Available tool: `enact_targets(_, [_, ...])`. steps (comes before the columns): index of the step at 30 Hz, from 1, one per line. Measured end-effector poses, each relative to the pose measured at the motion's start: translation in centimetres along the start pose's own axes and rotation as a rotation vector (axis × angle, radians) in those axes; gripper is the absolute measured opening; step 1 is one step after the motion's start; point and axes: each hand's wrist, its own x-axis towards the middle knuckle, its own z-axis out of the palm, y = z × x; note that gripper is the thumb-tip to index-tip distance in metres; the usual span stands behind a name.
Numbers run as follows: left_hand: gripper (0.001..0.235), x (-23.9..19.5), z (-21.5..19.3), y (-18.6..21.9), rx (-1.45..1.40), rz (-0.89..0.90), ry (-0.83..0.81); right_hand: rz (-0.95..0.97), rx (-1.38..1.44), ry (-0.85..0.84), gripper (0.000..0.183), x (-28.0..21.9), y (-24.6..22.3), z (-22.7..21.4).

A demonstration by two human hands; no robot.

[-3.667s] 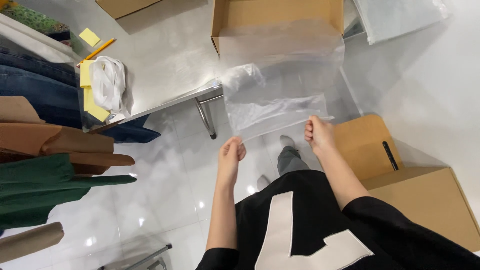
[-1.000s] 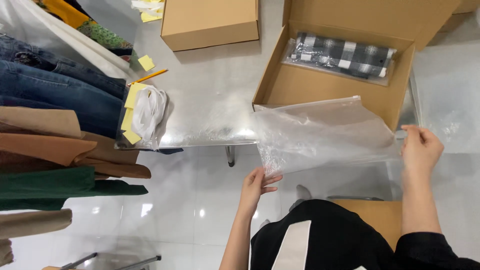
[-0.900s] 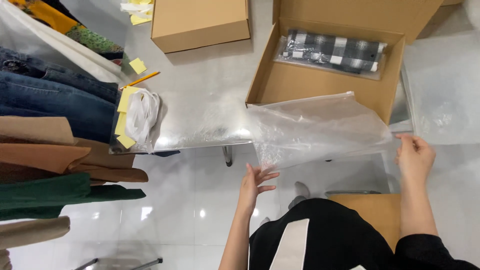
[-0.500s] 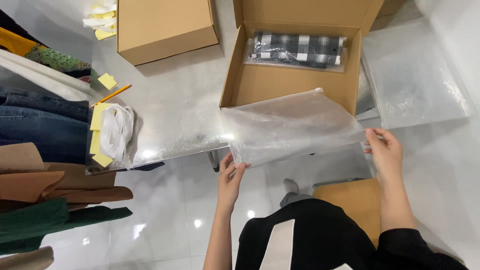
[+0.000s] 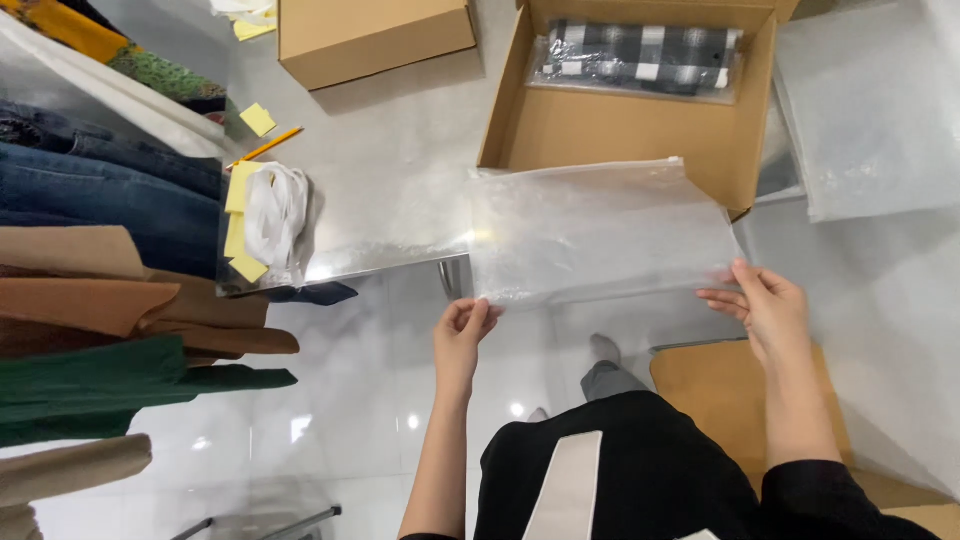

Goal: The person hangs a green garment on a hanger, then unpacks a checkered garment from a plastic bag and a cardboard box. They hang the checkered garment on a hanger and place it on a clothing rack. The person then folds a plastic bag and places it on a stack of boxes.

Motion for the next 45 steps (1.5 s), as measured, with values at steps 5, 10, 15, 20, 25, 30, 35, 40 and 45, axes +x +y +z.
enact_targets(5, [0.019, -0.9, -3.4, -2.4, -0.087, 0.028, 0.068, -0.04, 0.03, -0.014, 0.032, -2.9, 1.6, 0.2])
enact_targets(10, [0.023, -3.3, -6.9, -3.3, -0.178, 0.065, 0.131, -0.047, 0.112, -0.081, 0.03, -5.4, 3.9, -0.6])
enact_targets(15, [0.015, -6.2, -9.7, -1.5, -0.131, 0.194, 0.08, -0.148, 0.112, -0.078, 0.027, -7.3, 4.4, -0.3])
enact_targets(20, [0.024, -8.3, -12.1, -0.6, 0.109, 0.077, 0.049, -0.147, 0.02, -0.044, 0.035, -13.1, 0.5, 1.7])
enact_targets(25, [0.046, -7.7, -15.7, -5.5, 0.575, -0.089, 0.042, -0.171, -0.077, -0.098, 0.03, -16.7, -0.7, 5.2])
enact_targets(30, [0.062, -11.4, -11.6, -6.1, 0.539, 0.462, -0.211, -0.227, -0.159, -0.34, 0.026, -19.8, -0.4, 10.3])
enact_targets(35, [0.071, -12.9, -6.7, -4.8, 0.557, 0.648, -0.276, -0.225, -0.226, -0.47, 0.022, -22.1, -1.0, 13.6])
enact_targets(40, [0.025, -8.9, -6.6, -8.1, 0.587, 0.583, -0.202, -0.339, -0.135, -0.607, 0.03, -22.6, -0.8, 13.9])
enact_targets(45, [0.024, -9.2, -8.4, -4.0, 0.263, 0.543, -0.281, -0.545, -0.065, -0.355, 0.047, -18.9, 2.0, 11.8])
